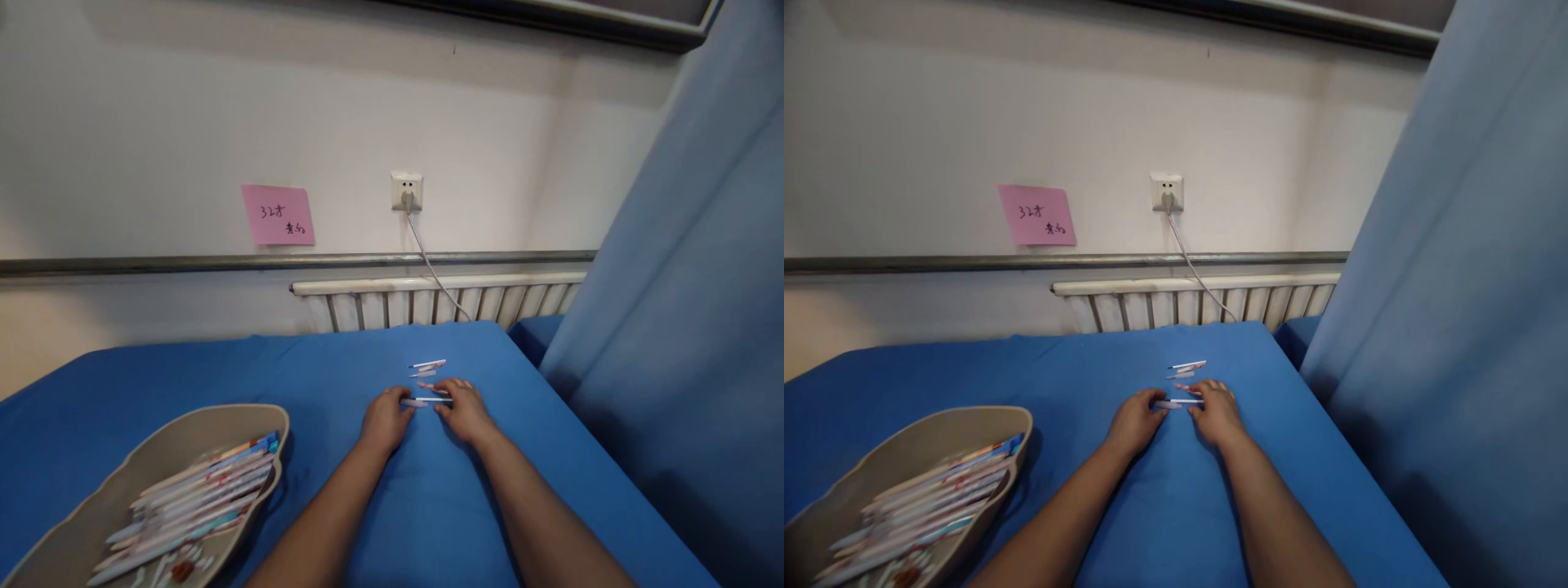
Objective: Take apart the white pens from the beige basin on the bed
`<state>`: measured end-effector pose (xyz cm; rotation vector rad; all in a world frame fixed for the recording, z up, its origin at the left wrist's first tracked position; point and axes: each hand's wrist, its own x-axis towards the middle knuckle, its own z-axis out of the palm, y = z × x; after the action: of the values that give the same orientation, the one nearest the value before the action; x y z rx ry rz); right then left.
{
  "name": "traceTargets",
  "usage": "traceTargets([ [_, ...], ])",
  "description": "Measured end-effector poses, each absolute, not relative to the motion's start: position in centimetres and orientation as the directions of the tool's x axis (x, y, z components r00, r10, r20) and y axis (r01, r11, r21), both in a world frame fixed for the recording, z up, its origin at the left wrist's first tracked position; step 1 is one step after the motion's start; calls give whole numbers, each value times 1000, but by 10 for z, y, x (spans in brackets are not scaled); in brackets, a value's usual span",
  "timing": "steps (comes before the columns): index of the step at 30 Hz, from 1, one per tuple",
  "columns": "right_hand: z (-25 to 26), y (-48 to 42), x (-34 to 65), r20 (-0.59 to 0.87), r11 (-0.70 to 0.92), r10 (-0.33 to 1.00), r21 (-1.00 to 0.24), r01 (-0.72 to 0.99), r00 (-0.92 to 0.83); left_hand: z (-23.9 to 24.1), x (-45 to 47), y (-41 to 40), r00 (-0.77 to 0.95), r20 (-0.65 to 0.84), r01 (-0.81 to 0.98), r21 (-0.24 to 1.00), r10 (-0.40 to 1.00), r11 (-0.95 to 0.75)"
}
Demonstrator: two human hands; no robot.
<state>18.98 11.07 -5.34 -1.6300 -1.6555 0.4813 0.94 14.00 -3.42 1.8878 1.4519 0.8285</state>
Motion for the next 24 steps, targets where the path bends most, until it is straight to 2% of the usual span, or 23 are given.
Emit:
traceTargets([
  [9, -60, 122, 190, 261, 92, 960, -649, 756, 107, -41, 24, 134, 361, 205, 580, 715, 910, -391],
  [16, -63, 125, 192, 304, 74, 934, -682, 728, 189, -47, 34, 141, 337, 278, 598, 675, 899, -433],
  [24, -65, 124, 189, 317, 111, 932, -711, 694, 175, -50, 32, 140, 363, 307, 580, 664, 880, -471],
])
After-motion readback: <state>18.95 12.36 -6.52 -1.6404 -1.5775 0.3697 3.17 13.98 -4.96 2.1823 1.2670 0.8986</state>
